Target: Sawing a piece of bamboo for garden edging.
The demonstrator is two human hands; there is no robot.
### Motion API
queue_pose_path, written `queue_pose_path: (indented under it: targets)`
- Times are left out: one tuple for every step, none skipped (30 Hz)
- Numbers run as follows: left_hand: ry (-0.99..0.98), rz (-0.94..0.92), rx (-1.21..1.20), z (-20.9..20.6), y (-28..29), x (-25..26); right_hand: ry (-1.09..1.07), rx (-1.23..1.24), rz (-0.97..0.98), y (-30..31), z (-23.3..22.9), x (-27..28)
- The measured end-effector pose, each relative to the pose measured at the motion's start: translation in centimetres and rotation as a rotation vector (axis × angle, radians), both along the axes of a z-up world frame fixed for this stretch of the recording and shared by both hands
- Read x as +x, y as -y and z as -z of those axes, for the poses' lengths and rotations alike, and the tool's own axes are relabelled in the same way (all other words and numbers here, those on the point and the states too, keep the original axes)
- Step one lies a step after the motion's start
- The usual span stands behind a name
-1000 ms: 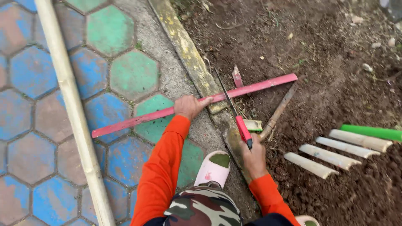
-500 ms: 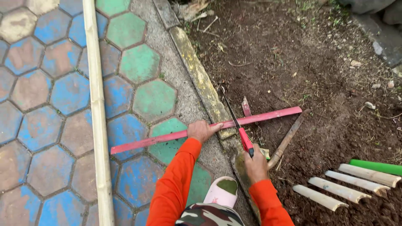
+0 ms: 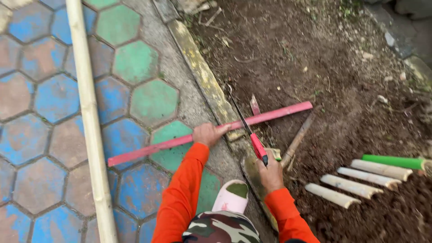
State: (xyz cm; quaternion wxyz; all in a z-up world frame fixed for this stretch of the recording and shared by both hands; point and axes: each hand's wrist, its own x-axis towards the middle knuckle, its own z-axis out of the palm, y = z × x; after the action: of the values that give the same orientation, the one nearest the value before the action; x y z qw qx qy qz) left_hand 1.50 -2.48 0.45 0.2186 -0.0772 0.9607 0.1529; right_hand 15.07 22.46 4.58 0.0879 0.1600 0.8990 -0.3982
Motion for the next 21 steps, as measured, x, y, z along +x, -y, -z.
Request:
queue_pose_path:
  targets:
    - [0.025, 0.011, 0.014, 0.1, -0.3, 0.2, 0.025, 0.014, 0.011, -0.6, -0.7, 1.5]
    - [0.016, 0.023, 0.008, 0.2, -0.3, 0.1, 0.076, 0.015, 0.031, -1.0, -1.2, 2.7]
    - [0.006, 0.036, 0.002, 0.2, -0.3, 0.1, 0.126, 0.017, 0.051, -1.3, -1.8, 3.9]
    - [0.021, 0.041, 0.004, 0.3, -0.4, 0.3, 0.141, 0.019, 0.056, -1.1, -1.5, 3.2]
    - [-0.01, 0.052, -0.012, 0.2, -0.4, 0.6, 0.148, 0.031, 0.025, -0.8, -1.3, 2.7]
    - [-0.049, 0.065, -0.031, -0.1, -0.4, 0.4, 0.146, 0.041, -0.004, -0.4, -1.1, 1.8]
    - [-0.044, 0.074, -0.029, -0.2, -0.5, 0.7, 0.152, 0.041, 0.005, -0.1, -1.0, 1.2]
    - [-0.034, 0.074, -0.047, -0.4, -0.7, 0.2, 0.051, 0.028, -0.01, 0.1, -0.7, -0.1]
    - [-0.024, 0.075, -0.064, -0.6, -0.7, -0.3, -0.051, 0.015, -0.025, 0.5, -0.6, -1.5]
    - [-0.024, 0.073, -0.064, -0.9, -0.8, -0.2, -0.051, 0.016, -0.027, 0.3, -0.9, -0.9]
    - [0.017, 0.057, -0.069, -1.2, -0.8, -0.3, -0.014, -0.014, -0.021, 0.1, -1.1, -0.4]
    - [0.058, 0.035, -0.076, -1.4, -0.7, -0.3, 0.023, -0.046, -0.022, 0.0, -1.2, 0.0]
    - [0.059, 0.028, -0.076, -1.3, -0.6, -0.5, 0.023, -0.047, -0.03, -0.2, -2.1, 0.8]
    - [0.05, 0.045, -0.078, -1.2, -0.5, -0.3, 0.131, -0.037, 0.006, -0.5, -3.0, 2.0]
    - [0.042, 0.062, -0.08, -1.0, -0.6, -0.2, 0.239, -0.026, 0.041, -0.8, -3.8, 3.2]
    - [0.052, 0.065, -0.078, -0.8, -0.6, -0.2, 0.249, -0.025, 0.045, -0.5, -3.4, 2.6]
    - [0.042, 0.073, -0.074, -0.7, -0.6, -0.1, 0.171, -0.038, 0.026, -0.3, -3.0, 2.0]
    - [0.031, 0.087, -0.068, -0.7, -0.7, -0.1, 0.091, -0.049, 0.016, 0.0, -2.7, 1.5]
    - [0.04, 0.097, -0.064, -0.6, -0.9, 0.3, 0.101, -0.046, 0.026, 0.1, -1.7, 1.4]
    - [0.06, 0.074, -0.061, -0.8, -0.8, -0.3, 0.061, -0.032, 0.006, 0.3, -0.5, 0.0]
    - [0.081, 0.05, -0.056, -1.1, -0.7, -1.0, 0.022, -0.017, -0.013, 0.5, 0.7, -1.4]
